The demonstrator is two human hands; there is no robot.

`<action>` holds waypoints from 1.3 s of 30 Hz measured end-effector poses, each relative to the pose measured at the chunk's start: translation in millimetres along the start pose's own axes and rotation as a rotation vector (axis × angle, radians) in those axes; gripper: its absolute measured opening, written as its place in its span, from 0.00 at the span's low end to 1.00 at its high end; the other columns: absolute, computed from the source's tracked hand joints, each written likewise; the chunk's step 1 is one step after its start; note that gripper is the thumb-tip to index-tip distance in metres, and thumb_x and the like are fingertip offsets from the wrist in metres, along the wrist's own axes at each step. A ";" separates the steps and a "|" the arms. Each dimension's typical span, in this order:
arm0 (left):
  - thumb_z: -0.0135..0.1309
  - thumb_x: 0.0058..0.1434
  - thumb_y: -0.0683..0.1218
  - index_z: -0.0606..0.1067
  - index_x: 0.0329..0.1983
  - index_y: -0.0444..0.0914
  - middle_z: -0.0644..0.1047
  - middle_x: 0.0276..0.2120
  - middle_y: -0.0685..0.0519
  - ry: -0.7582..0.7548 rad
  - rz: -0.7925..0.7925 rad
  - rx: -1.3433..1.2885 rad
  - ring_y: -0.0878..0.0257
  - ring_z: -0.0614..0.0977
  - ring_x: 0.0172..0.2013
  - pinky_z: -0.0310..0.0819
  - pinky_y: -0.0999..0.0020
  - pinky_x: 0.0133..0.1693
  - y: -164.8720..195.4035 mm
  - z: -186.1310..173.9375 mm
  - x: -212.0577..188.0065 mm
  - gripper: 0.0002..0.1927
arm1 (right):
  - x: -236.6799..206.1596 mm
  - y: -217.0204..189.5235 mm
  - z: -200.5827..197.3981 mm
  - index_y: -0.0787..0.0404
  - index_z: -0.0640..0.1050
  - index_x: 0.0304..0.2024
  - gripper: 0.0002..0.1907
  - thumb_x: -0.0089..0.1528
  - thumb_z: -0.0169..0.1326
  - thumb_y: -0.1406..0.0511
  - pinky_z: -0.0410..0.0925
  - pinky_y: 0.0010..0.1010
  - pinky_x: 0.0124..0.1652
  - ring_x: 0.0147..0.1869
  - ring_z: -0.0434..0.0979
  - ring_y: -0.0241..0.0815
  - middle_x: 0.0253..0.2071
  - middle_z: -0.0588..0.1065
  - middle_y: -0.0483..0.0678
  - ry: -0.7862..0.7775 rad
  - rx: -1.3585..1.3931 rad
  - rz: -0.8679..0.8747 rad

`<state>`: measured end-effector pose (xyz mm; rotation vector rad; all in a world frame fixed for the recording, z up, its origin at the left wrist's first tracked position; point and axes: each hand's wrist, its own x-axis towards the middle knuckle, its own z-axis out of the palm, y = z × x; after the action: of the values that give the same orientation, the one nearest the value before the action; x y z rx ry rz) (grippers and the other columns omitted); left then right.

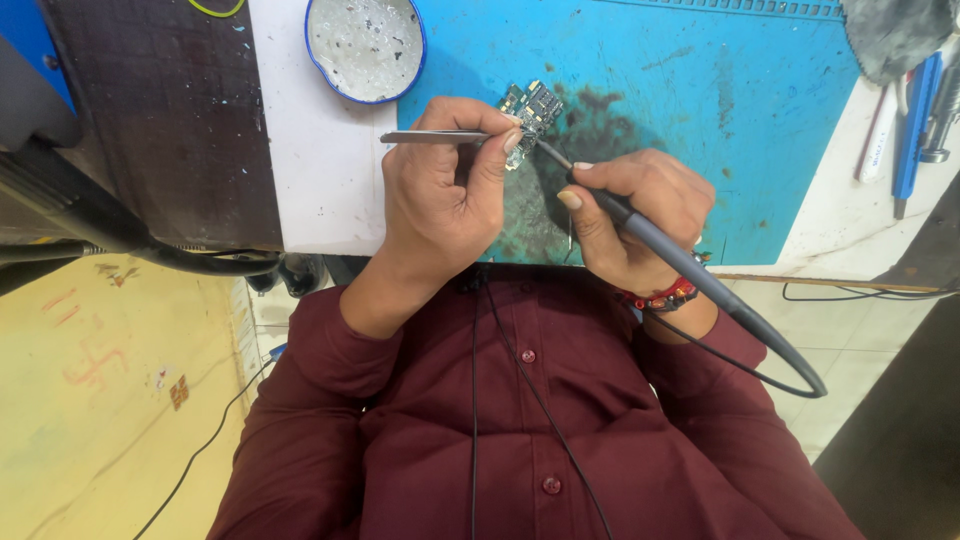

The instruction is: The person uses a hot air rework station and a soldering iron to work on a small circuit board. They hold the board with tweezers, apply heat, and reposition components while soldering specific points on the board.

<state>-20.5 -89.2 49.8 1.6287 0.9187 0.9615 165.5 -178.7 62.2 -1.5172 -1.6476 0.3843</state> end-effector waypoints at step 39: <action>0.57 0.74 0.37 0.74 0.47 0.36 0.78 0.33 0.55 0.001 -0.001 0.007 0.73 0.75 0.25 0.66 0.78 0.27 -0.4 0.5 0.6 0.04 | 1.3 1.8 0.7 0.65 0.79 0.42 0.11 0.65 0.69 0.68 0.69 0.29 0.32 0.34 0.80 0.46 0.35 0.80 0.52 -0.022 0.002 -0.033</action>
<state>-19.8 -88.7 49.4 1.6339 0.9247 0.9594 166.3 -176.9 61.0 -1.4875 -1.6864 0.3856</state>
